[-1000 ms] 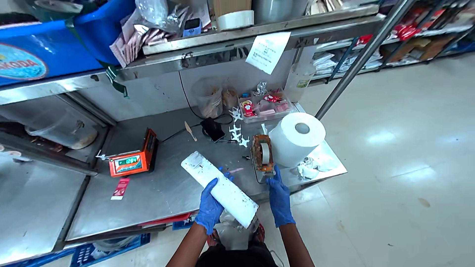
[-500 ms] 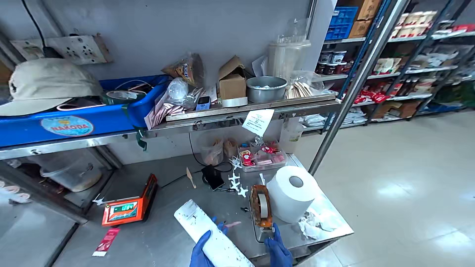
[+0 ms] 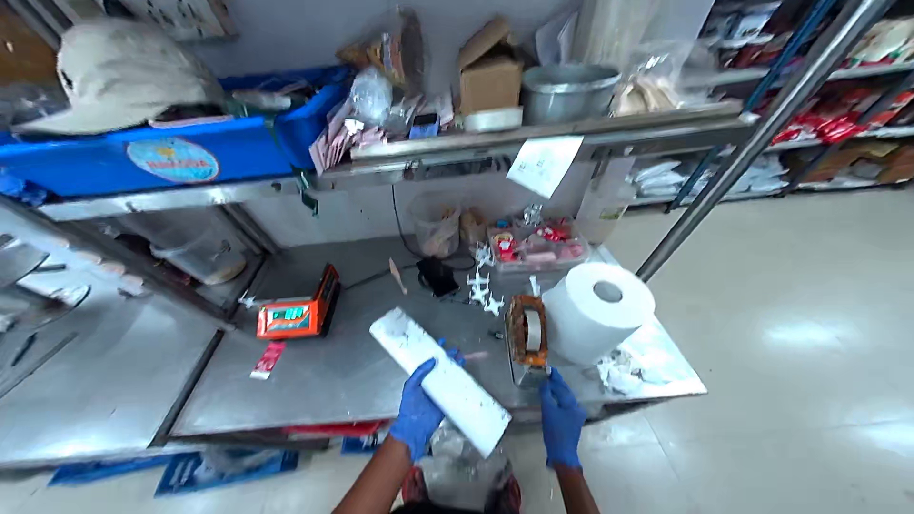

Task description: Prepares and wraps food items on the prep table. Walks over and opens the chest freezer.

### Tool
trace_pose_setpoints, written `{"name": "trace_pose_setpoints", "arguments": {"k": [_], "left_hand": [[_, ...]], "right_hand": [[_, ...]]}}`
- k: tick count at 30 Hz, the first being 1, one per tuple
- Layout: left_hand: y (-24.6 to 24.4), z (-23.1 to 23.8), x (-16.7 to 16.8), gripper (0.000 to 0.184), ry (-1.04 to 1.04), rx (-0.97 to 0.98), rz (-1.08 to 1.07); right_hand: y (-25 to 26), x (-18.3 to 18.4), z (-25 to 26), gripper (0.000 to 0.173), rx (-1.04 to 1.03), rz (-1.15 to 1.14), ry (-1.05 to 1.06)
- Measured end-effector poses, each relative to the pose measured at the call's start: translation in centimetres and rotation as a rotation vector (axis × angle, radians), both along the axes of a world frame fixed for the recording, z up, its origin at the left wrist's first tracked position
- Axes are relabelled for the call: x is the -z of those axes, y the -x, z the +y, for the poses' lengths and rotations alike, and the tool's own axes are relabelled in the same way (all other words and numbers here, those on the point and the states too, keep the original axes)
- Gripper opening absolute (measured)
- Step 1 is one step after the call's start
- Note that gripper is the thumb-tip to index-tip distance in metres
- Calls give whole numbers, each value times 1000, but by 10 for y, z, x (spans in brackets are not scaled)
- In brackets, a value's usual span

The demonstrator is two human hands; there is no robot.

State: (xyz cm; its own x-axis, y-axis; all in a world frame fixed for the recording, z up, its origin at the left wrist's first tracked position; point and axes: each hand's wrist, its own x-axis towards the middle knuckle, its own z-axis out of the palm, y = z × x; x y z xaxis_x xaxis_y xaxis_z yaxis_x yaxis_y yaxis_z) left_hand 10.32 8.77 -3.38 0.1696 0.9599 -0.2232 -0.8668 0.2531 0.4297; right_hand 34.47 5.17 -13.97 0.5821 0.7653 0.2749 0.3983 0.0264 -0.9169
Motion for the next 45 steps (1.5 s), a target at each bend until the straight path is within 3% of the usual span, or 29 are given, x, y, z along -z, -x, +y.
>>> {"name": "trace_pose_setpoints", "arguments": {"k": [4,7,10,14,19,26,29,39,45], "left_hand": [[0,-3,-3,43,8,-7,91],[0,-2,-6,46,-14,-6,73],[-2,-4,-8,56,-30,-15,71],[-4,-5,-12,56,-37,-40,60],[2,-4,-20,49,-43,-89,1],[12,-3,-22,48,-37,-150,-58],[15,-2,-22,46,-58,-167,-66],[20,-4,-26,45,-17,-211,-143],[25,-9,-31,44,-30,-190,-44]], "right_hand": [[-18,-5,-12,34,58,183,72],[-2,-59,-27,31,38,520,-7],[25,-118,-35,31,-143,824,53],[53,-143,-27,31,-371,756,76],[74,-151,-23,23,-453,675,123],[96,-167,-22,27,-398,759,179],[104,-174,-25,25,-423,693,167],[117,-167,-22,23,-294,568,188],[127,-155,-25,19,-253,538,72]]}}
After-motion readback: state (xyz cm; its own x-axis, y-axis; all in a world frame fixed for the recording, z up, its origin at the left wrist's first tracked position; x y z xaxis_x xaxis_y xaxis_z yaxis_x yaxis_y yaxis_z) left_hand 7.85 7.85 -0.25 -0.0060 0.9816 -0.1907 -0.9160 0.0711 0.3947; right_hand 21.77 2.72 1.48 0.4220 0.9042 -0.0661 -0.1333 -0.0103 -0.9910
